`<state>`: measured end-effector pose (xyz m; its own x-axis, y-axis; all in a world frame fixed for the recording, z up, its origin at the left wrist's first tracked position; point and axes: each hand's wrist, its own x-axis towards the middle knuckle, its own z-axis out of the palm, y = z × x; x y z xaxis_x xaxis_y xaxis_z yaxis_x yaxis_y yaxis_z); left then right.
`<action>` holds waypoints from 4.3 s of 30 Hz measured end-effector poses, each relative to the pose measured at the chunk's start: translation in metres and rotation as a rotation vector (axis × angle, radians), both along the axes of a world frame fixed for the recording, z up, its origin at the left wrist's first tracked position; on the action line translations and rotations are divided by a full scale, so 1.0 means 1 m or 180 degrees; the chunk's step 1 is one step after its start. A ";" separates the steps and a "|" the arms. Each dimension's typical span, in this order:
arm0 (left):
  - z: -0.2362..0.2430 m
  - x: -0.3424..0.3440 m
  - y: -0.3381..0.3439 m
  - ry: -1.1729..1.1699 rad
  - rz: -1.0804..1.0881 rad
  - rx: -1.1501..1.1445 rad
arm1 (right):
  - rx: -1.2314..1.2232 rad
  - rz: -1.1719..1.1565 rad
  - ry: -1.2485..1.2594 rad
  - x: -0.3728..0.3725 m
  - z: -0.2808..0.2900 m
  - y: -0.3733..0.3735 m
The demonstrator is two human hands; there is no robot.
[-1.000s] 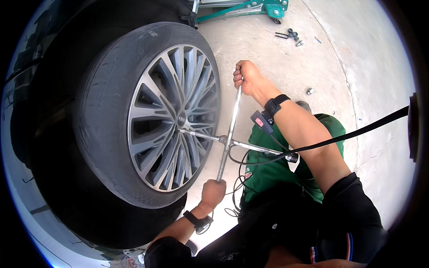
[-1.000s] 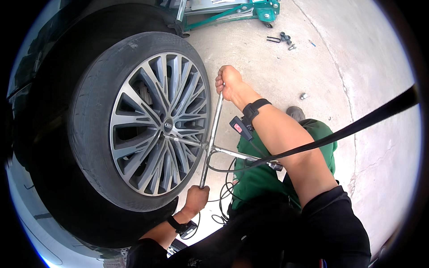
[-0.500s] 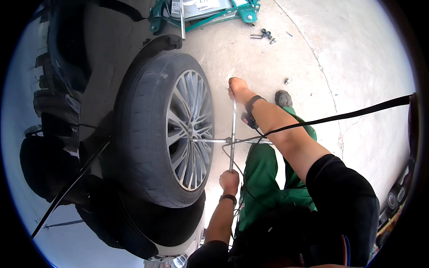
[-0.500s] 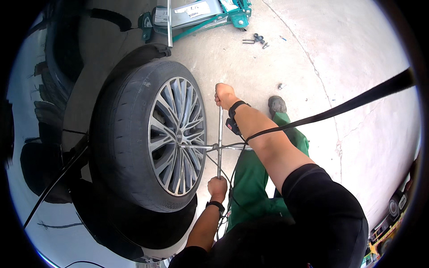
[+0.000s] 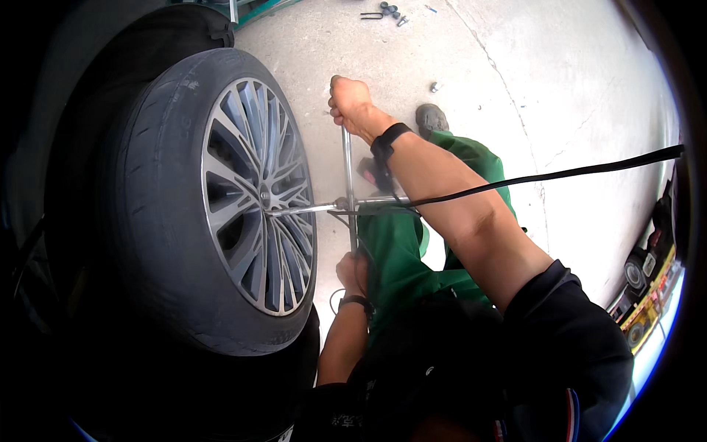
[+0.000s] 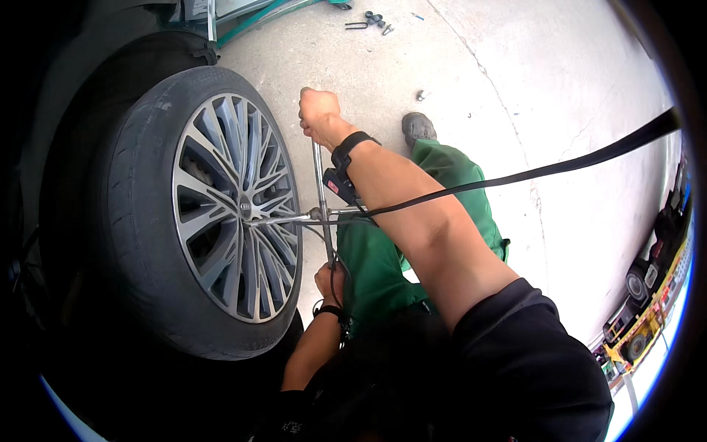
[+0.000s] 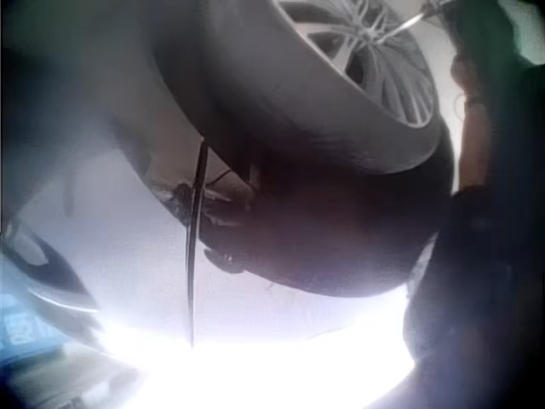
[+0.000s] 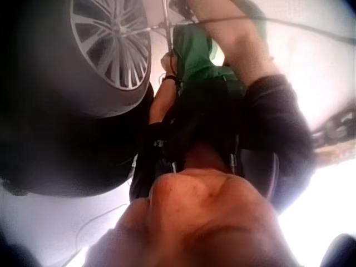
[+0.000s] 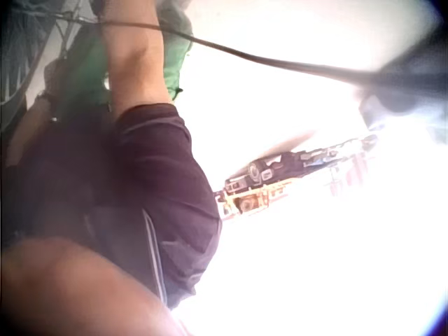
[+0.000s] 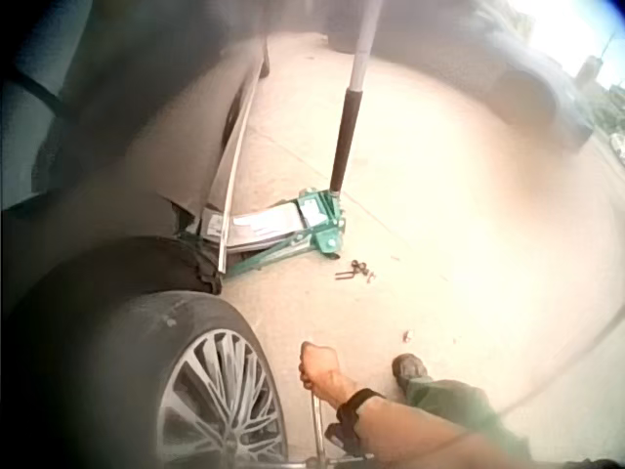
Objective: The person lifts a car using a floor jack, removes lug nuts and caps, and uses a cross wrench to loosen a wheel.
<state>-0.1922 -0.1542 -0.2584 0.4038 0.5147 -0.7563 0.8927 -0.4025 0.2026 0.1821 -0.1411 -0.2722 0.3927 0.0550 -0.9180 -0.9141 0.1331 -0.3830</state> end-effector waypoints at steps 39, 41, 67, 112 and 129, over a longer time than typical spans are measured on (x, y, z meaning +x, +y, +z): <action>-0.003 -0.017 0.013 -0.3079 0.2409 -0.4389 | 0.0595 0.3310 -0.5234 -0.234 0.068 -0.146; 0.020 -0.015 0.006 -0.2833 0.1865 -0.3951 | -0.0973 0.3525 -0.4242 -0.188 0.058 -0.134; 0.012 -0.031 -0.067 -0.1881 0.1603 -0.2165 | -0.1891 0.5168 -0.2813 -0.182 0.004 -0.160; -0.077 -0.011 -0.050 -0.0438 0.0088 0.0936 | -0.0034 0.1909 -0.1690 -0.063 -0.044 -0.027; -0.120 -0.036 -0.051 -0.0708 -0.0132 0.0649 | 0.0098 0.0836 -0.0305 -0.017 -0.063 0.023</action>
<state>-0.2281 -0.2052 -0.3788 0.5716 0.6266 -0.5298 0.8175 -0.4900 0.3025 0.1650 -0.1184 -0.3353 0.4461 0.1935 -0.8738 -0.8787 -0.0907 -0.4687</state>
